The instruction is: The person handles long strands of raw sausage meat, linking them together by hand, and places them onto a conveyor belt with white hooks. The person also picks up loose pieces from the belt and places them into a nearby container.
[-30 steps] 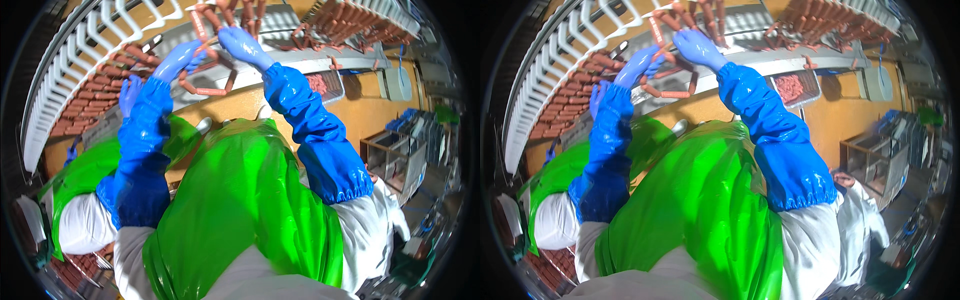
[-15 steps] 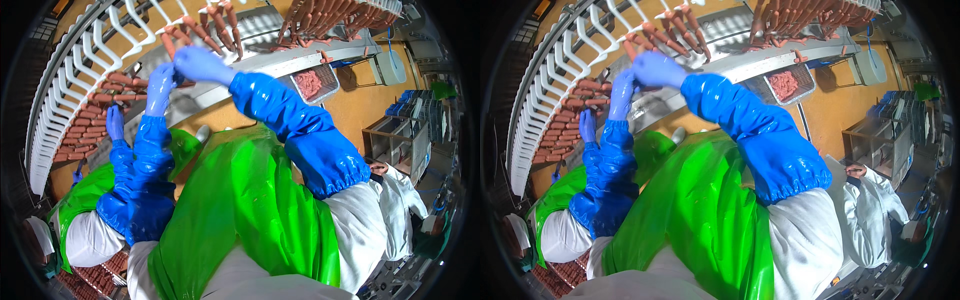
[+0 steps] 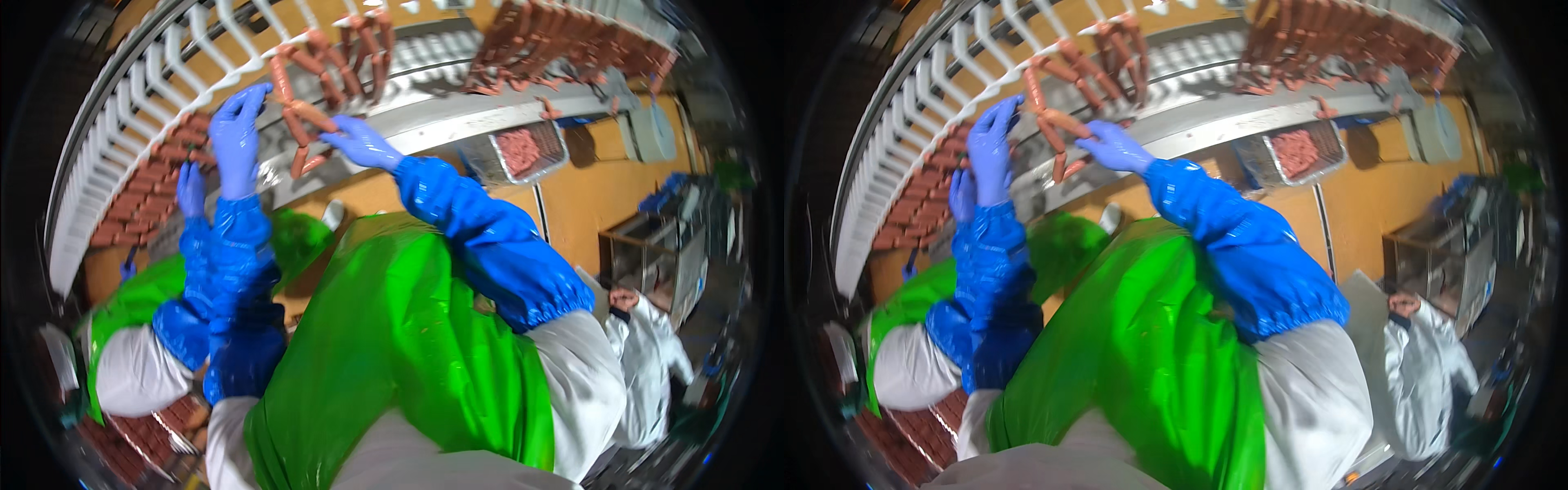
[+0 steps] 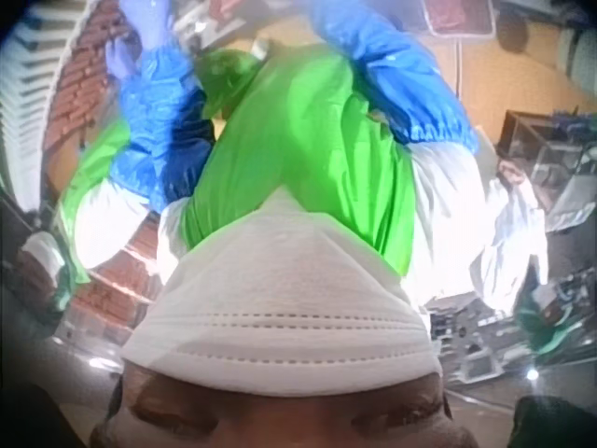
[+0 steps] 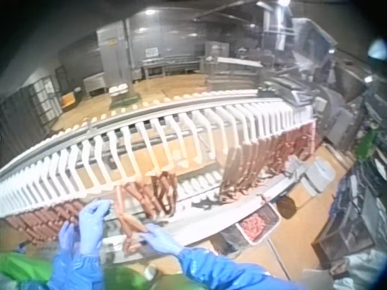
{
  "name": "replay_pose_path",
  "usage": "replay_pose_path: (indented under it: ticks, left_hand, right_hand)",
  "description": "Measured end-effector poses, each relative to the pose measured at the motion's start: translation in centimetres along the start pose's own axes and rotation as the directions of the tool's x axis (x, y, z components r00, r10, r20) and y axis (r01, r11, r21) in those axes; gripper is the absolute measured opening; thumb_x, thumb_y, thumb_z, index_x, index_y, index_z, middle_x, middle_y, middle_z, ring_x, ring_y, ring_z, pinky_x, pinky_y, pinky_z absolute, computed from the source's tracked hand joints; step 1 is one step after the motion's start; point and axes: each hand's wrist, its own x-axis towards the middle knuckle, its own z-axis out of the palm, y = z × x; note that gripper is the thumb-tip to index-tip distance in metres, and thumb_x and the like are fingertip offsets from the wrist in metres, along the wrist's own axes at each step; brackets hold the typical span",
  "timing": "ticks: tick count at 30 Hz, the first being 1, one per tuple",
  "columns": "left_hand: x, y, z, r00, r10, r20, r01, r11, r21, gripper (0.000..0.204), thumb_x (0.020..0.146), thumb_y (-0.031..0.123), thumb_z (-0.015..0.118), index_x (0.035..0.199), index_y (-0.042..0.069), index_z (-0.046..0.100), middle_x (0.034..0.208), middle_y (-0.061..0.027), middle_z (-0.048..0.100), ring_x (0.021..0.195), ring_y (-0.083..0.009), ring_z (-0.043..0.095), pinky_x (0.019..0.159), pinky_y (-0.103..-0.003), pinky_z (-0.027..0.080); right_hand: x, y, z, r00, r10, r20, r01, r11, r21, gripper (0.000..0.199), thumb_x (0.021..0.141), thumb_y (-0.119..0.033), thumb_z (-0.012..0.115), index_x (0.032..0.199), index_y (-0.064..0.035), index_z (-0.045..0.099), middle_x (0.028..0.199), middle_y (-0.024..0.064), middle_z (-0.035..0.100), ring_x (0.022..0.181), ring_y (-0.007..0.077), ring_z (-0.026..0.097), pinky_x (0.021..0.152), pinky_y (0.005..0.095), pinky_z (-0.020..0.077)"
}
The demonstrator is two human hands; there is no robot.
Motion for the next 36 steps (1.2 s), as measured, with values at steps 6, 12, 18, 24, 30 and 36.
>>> replay_pose_path:
  ticks: [6,12,18,24,30,36]
  left_hand:
    - [-11.6,-11.8,6.4,0.988,-0.145,-0.056,0.106,0.892,-0.44,0.033,0.1,0.021,0.052,0.127,0.002,0.053,0.108,-0.0015,0.058,0.089,-0.0072,0.053,0.076,-0.026,0.046]
    - [-7.0,-4.6,1.7,0.971,-0.236,0.033,0.238,0.968,-0.076,0.026,0.1,0.027,0.054,0.099,0.002,0.059,0.075,-0.0007,0.055,0.063,-0.009,0.053,0.053,-0.025,0.044]
    - [4.5,-0.9,-8.0,0.97,-0.148,-0.191,0.14,0.989,-0.055,0.021,0.094,0.024,0.059,0.095,0.003,0.061,0.073,-0.0057,0.058,0.062,-0.0165,0.057,0.061,-0.033,0.05]
    - [3.1,3.6,-2.5,0.996,0.043,-0.081,0.018,0.77,0.638,0.032,0.092,0.03,0.062,0.101,-0.001,0.059,0.078,-0.0069,0.063,0.069,-0.0213,0.061,0.066,-0.035,0.051]
    - [-5.4,-4.8,5.1,0.915,0.392,-0.094,-0.285,0.795,0.536,0.047,0.09,0.024,0.066,0.124,-0.004,0.048,0.12,-0.0204,0.054,0.108,-0.0301,0.056,0.086,-0.044,0.047]
    - [-4.6,-5.2,13.9,0.914,-0.323,0.244,0.404,0.763,-0.504,0.033,0.099,0.026,0.051,0.12,0.0,0.052,0.101,-0.0105,0.059,0.092,-0.0199,0.062,0.081,-0.036,0.054]
  right_hand:
    - [0.1,-6.2,2.3,0.983,0.084,0.162,-0.092,0.995,0.044,0.036,0.095,-0.032,0.052,0.093,0.0013,0.065,0.087,0.0202,0.067,0.085,0.032,0.066,0.075,0.042,0.0509]
    - [2.3,-7.5,-0.3,0.994,-0.043,-0.102,0.026,0.986,-0.163,0.037,0.097,-0.036,0.053,0.097,-0.0017,0.067,0.091,0.0181,0.068,0.087,0.03,0.068,0.079,0.0406,0.0514]
    - [3.8,-4.1,-4.9,0.744,-0.215,-0.633,0.106,0.973,-0.206,0.042,0.088,-0.025,0.066,0.118,0.0019,0.053,0.106,0.0158,0.056,0.09,0.0217,0.056,0.079,0.0354,0.0477]
    - [7.1,1.4,-6.0,0.976,-0.001,-0.218,-0.034,0.987,-0.156,0.045,0.084,-0.037,0.069,0.106,0.0008,0.06,0.089,0.0156,0.067,0.082,0.0268,0.065,0.075,0.0399,0.0498]
    - [-1.4,2.7,-5.3,0.987,0.081,-0.139,-0.084,0.996,-0.014,0.036,0.089,-0.031,0.068,0.105,0.0008,0.06,0.086,0.0088,0.062,0.08,0.0164,0.056,0.075,0.0341,0.0481]
    - [-7.4,-1.5,-5.4,0.958,0.278,0.069,-0.281,0.87,0.405,0.035,0.1,-0.032,0.056,0.114,0.0002,0.056,0.081,0.0037,0.059,0.072,0.0091,0.051,0.067,0.0261,0.0416]
